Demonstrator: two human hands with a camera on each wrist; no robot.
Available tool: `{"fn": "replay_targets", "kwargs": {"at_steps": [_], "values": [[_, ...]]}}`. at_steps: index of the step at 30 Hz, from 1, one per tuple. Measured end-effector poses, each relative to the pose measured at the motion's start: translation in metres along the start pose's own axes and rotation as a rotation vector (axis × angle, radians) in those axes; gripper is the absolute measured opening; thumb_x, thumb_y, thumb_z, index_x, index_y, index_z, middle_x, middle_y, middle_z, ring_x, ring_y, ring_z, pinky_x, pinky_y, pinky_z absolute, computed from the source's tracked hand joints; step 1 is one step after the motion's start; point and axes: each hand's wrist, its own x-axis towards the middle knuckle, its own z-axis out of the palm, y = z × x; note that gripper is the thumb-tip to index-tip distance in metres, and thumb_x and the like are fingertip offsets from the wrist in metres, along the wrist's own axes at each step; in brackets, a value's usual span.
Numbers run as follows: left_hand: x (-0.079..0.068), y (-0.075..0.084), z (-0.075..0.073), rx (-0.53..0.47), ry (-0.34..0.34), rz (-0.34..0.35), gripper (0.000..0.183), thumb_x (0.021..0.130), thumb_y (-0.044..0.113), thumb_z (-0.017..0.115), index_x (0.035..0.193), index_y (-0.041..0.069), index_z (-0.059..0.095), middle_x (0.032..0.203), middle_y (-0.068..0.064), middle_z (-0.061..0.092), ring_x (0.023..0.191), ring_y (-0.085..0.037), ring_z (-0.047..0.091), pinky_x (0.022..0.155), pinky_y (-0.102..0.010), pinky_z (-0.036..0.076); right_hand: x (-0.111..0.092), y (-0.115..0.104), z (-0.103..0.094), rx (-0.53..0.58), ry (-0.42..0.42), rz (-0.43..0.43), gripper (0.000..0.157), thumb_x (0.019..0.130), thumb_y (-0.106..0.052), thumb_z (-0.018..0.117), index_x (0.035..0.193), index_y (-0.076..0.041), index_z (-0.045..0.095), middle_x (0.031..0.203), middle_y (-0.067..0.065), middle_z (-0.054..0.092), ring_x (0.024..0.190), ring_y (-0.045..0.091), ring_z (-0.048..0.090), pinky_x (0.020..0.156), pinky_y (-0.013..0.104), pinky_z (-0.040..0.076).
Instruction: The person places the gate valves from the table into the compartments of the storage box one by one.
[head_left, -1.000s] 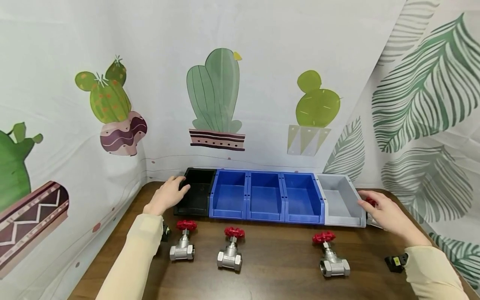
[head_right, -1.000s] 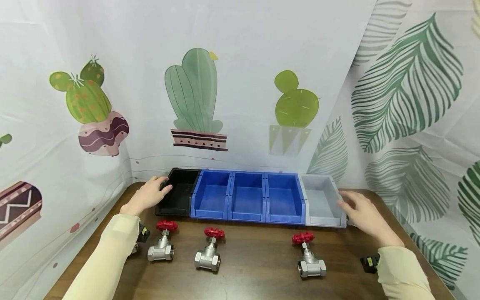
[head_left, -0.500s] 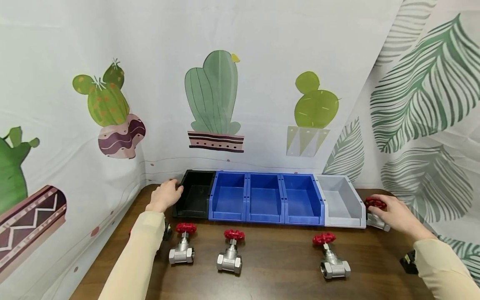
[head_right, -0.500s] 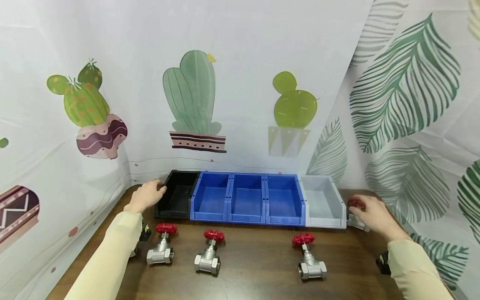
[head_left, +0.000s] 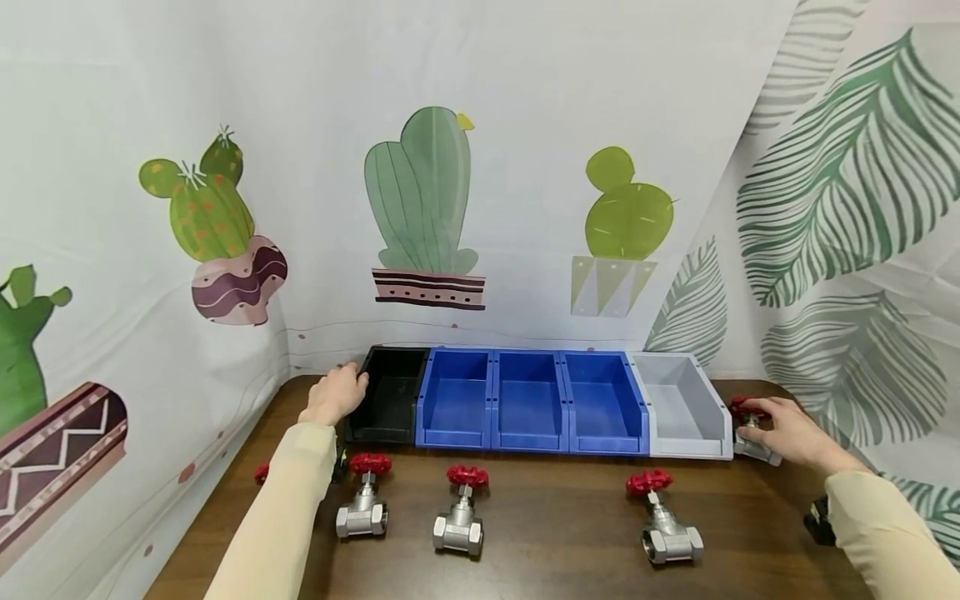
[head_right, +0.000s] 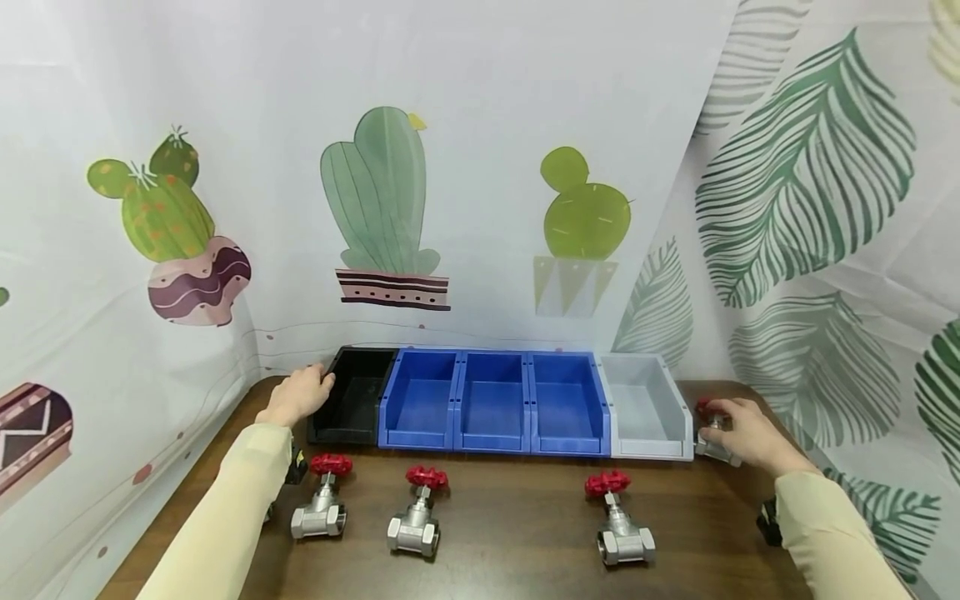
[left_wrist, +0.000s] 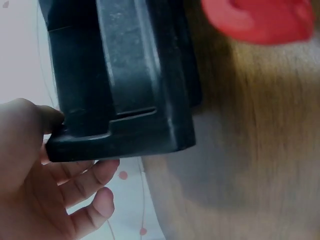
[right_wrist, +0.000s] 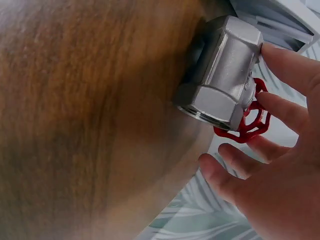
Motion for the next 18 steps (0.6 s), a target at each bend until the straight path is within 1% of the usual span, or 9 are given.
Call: {"fn": "replay_targets", "kwargs": {"at_steps": [5,8,11,14,16,18], "values": [[0.002,-0.003,0.007,-0.024,-0.005,-0.001,0.039,0.105,0.026,0.038,0.121,-0.006,0.054,0.11,-0.033,0.06,0.093,-0.05,0.06,0.075,-0.06,0.047,-0.002,0.004,0.002,0.008,0.004,0.024,0.054,0.091,-0.028,0.069,0.121,0.014,0.053,0.112,0.043,0.05,0.107,0.056,0.043,0.084,0.063,0.038],[0.002,-0.006,0.01,-0.06,-0.006,0.01,0.039,0.105,0.025,0.038,0.122,-0.007,0.051,0.109,-0.033,0.06,0.094,-0.049,0.061,0.077,-0.059,0.047,-0.003,0.004,0.001,0.01,-0.022,0.039,0.056,0.093,-0.031,0.065,0.123,0.015,0.05,0.11,0.042,0.053,0.105,0.058,0.046,0.081,0.062,0.041],[0.003,-0.009,0.012,-0.107,-0.006,0.025,0.038,0.106,0.024,0.038,0.123,-0.009,0.048,0.103,-0.029,0.061,0.093,-0.045,0.062,0.078,-0.056,0.047,-0.004,0.004,0.003,0.028,-0.053,0.046,0.057,0.096,-0.032,0.061,0.127,0.013,0.047,0.111,0.041,0.055,0.103,0.057,0.051,0.078,0.061,0.043],[0.002,-0.01,0.013,-0.148,-0.018,0.029,0.036,0.106,0.024,0.037,0.12,-0.008,0.047,0.092,-0.023,0.06,0.085,-0.039,0.063,0.075,-0.052,0.048,-0.003,0.004,0.008,0.037,-0.068,0.006,0.052,0.096,-0.028,0.062,0.126,0.012,0.049,0.111,0.038,0.057,0.101,0.054,0.055,0.076,0.059,0.045],[0.001,-0.01,0.014,-0.168,-0.029,0.034,0.035,0.107,0.023,0.036,0.118,-0.008,0.046,0.085,-0.019,0.058,0.079,-0.035,0.062,0.072,-0.05,0.047,-0.001,0.006,0.013,0.025,-0.06,-0.044,0.048,0.091,-0.024,0.067,0.121,0.011,0.054,0.109,0.037,0.058,0.099,0.053,0.057,0.077,0.059,0.045],[0.001,-0.01,0.015,-0.187,-0.036,0.038,0.033,0.107,0.024,0.036,0.115,-0.007,0.046,0.08,-0.016,0.056,0.075,-0.032,0.06,0.071,-0.048,0.046,0.001,0.008,0.018,-0.006,-0.051,-0.088,0.048,0.084,-0.021,0.074,0.115,0.012,0.058,0.105,0.034,0.061,0.095,0.049,0.059,0.076,0.057,0.046]]}}
